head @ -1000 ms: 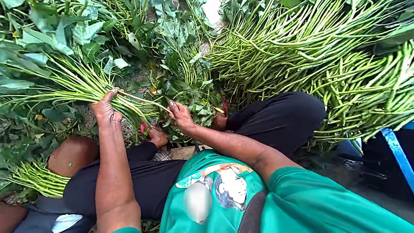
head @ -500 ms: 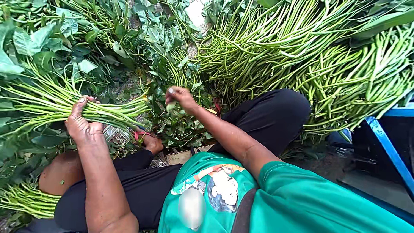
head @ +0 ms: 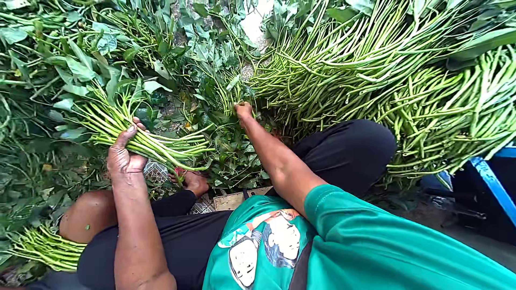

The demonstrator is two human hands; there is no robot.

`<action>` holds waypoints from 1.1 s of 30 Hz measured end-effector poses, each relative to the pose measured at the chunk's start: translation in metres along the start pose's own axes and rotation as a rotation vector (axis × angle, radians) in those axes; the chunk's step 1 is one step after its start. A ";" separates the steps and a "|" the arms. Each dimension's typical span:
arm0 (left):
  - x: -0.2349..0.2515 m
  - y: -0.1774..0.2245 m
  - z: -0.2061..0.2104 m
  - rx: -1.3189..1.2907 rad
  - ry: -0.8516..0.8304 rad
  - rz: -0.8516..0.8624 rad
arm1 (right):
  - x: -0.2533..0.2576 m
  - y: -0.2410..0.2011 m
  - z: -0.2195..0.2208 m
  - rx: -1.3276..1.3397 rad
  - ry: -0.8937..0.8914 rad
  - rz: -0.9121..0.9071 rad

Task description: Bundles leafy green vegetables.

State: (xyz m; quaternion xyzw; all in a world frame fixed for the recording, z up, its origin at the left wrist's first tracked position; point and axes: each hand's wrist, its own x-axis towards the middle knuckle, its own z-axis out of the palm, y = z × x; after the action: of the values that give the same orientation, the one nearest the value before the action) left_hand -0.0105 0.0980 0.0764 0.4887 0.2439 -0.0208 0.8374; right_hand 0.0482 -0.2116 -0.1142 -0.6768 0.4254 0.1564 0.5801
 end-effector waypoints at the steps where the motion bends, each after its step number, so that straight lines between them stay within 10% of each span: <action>1: 0.000 -0.003 0.000 0.028 0.003 0.004 | 0.000 -0.002 0.001 -0.016 0.000 -0.016; 9: 0.011 -0.021 -0.003 0.245 0.008 -0.041 | -0.079 0.006 -0.011 -0.130 -0.437 -0.387; 22: -0.003 -0.054 0.020 0.367 0.074 -0.120 | -0.166 0.011 0.011 -0.647 -0.501 -1.110; 29: -0.004 -0.062 0.025 0.384 0.085 -0.083 | -0.170 -0.005 0.021 -0.044 -0.762 -0.668; 33: -0.003 -0.056 0.026 0.397 0.126 -0.050 | -0.176 0.002 0.033 0.041 -0.550 -0.885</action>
State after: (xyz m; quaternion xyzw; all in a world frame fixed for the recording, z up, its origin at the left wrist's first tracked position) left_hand -0.0180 0.0463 0.0428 0.6382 0.2992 -0.0585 0.7070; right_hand -0.0473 -0.1114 -0.0002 -0.7142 -0.0666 0.0599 0.6942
